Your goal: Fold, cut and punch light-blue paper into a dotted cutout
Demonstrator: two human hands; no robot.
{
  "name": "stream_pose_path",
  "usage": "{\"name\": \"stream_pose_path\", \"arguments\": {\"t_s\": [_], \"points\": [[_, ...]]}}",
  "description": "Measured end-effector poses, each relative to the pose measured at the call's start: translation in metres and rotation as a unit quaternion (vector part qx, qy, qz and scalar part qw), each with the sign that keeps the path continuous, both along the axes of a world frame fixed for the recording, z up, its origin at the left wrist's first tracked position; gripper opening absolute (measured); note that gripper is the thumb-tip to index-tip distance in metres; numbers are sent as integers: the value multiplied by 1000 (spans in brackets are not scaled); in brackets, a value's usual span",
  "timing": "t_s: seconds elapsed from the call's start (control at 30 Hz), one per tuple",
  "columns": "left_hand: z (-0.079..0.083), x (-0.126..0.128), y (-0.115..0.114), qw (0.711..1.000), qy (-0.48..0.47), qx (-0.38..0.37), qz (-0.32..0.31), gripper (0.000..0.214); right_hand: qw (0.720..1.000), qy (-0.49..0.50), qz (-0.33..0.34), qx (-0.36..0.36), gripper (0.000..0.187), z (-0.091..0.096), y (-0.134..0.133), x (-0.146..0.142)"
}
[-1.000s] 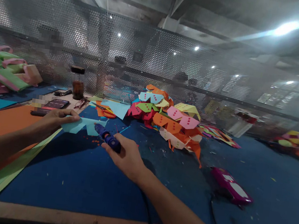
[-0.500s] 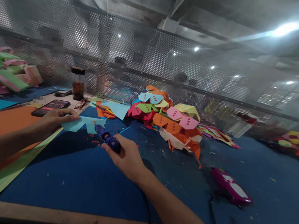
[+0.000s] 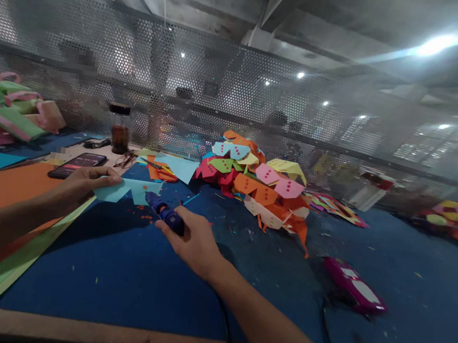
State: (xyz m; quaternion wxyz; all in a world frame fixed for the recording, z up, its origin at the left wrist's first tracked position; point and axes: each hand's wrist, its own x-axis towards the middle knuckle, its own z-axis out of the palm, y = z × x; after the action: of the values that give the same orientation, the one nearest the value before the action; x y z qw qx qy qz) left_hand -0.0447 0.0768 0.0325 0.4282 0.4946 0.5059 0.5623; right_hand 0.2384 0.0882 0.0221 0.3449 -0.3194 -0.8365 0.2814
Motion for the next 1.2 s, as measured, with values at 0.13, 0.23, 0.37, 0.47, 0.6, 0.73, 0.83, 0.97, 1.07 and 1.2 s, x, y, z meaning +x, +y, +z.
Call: {"name": "stream_pose_path", "arguments": {"t_s": [0.13,0.23,0.37,0.47,0.6,0.73,0.83,0.97,1.07,1.2], "points": [[0,0,0,1000,-5,3,1,26,1000,-5,-6,8,36,-1,1,0],[0,-1,1,1000,-5,0,-2,28,1000,-5,-10,13,37,-1,1,0],[-1,-2,1,1000,-6,0,-7,27,1000,-13,-12,16,37,-1,1,0],[-1,-2,2,1000,-7,0,-9,26,1000,-8,-12,15,37,-2,1,0],[0,-2,2,1000,-8,-3,-10,26,1000,-10,-12,12,37,-1,1,0],[-1,-3,2,1000,-10,-4,-12,26,999,-21,-16,21,37,0,0,0],[-3,-5,4,1000,-11,-8,-16,27,999,-24,-15,19,36,0,0,1],[-6,-8,6,999,-18,-19,-29,33,1000,-16,-14,16,37,-2,1,1],[-4,-7,6,999,-21,-27,-23,36,1000,-16,-14,14,36,-2,1,1],[-1,-4,4,999,-24,-31,-22,39,1000,-18,-17,16,36,-1,1,1]]}}
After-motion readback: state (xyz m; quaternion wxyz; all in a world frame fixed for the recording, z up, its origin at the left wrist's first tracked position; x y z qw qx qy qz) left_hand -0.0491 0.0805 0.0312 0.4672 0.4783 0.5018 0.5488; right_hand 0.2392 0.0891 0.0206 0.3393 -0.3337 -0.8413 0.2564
